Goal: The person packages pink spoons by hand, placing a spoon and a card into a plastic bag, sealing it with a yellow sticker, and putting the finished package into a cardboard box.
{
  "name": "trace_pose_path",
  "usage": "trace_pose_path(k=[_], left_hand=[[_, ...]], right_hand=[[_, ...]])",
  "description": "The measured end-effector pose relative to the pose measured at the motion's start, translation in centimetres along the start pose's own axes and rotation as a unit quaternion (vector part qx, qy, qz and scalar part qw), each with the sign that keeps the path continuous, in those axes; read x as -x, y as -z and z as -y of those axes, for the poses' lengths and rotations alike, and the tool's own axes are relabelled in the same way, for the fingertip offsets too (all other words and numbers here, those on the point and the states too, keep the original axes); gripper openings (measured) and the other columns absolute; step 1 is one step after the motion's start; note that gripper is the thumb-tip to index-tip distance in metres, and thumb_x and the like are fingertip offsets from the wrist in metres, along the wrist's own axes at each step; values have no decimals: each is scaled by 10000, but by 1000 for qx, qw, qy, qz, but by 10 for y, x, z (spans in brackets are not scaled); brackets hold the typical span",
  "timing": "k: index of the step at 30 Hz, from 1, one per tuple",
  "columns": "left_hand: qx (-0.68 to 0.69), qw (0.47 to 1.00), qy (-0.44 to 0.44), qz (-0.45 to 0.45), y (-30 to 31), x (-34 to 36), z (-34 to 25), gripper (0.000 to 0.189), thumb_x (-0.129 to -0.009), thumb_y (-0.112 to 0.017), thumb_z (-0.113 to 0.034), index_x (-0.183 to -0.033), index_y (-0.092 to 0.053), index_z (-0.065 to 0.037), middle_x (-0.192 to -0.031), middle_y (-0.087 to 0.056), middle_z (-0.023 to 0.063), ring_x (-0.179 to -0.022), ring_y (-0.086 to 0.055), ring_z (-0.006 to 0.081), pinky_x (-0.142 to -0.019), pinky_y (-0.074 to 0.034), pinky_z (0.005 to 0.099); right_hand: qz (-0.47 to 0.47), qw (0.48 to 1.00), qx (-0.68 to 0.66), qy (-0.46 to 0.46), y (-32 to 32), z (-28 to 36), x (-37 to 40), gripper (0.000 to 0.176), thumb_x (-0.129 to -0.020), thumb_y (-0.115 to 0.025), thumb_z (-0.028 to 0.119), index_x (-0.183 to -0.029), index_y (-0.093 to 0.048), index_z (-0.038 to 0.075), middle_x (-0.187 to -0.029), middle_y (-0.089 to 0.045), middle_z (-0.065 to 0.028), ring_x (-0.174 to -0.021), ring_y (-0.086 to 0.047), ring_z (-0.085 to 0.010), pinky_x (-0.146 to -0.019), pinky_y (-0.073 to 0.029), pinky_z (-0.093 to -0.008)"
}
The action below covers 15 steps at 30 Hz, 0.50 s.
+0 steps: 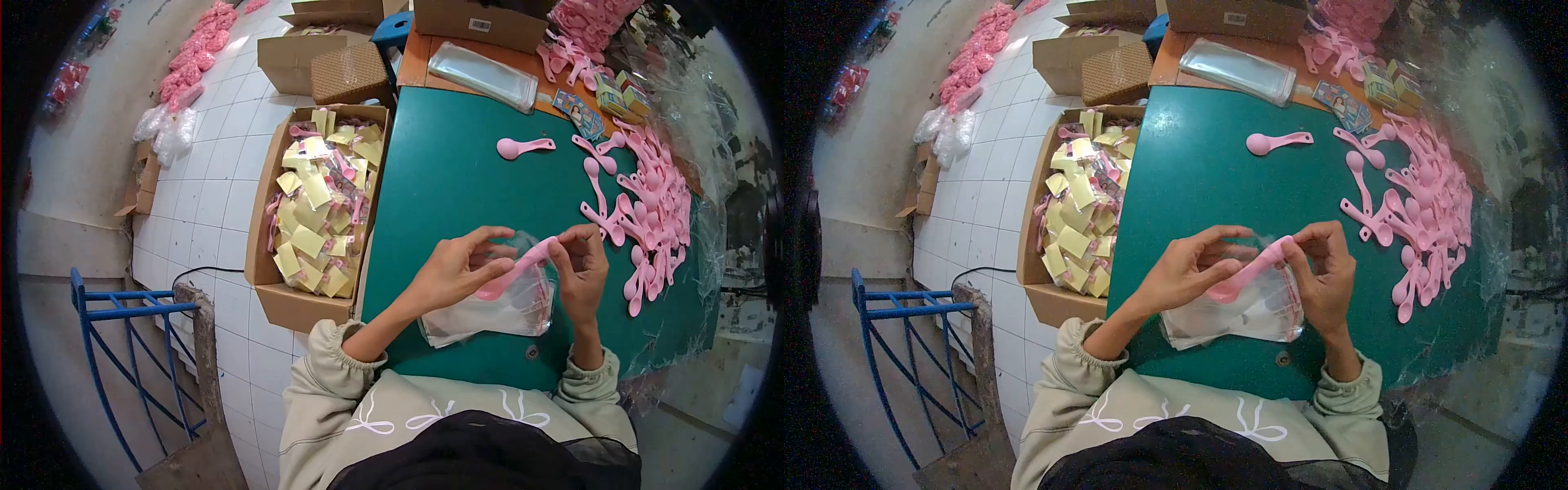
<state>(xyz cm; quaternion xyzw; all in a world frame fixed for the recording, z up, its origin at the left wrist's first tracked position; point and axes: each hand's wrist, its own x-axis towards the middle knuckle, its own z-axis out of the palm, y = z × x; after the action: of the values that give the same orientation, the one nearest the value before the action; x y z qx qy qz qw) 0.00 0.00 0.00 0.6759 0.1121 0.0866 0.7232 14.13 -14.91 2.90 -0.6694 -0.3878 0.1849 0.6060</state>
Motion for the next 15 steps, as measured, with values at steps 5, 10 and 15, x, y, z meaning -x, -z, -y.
trace_pose_path(k=[5, 10, 15], left_hand=[[-91, 996, -15, 3, 9, 3, -9, 268, -929, -518, -248, -950, -651, -16, -616, -576, 76, -528, -469, 92, -499, -380, 269], [75, 997, 6, -33, 12, 10, -34, 284, -967, -453, -202, -1010, -629, 17, -786, -638, 79, -698, -584, 104, -641, -491, 230], [167, 985, -37, -29, 24, 21, -42, 308, -984, -410, -183, -1071, -593, 49, -945, -647, 108, -883, -628, 158, -786, -527, 264]], right_hand=[[30, 999, -2, 12, -2, 19, -17, 151, -884, -609, 141, -907, -541, 9, -863, -610, -68, -784, -598, -141, -679, -485, -254], [293, 901, 100, 304, -6, 37, -67, 484, -917, -454, 448, -861, -657, 12, -982, -617, -131, -913, -566, -240, -800, -448, -364], [139, 932, 303, 143, 72, -30, -196, 348, -885, -540, 314, -966, -661, -2, -1003, -615, -143, -946, -587, -253, -828, -444, -346]])
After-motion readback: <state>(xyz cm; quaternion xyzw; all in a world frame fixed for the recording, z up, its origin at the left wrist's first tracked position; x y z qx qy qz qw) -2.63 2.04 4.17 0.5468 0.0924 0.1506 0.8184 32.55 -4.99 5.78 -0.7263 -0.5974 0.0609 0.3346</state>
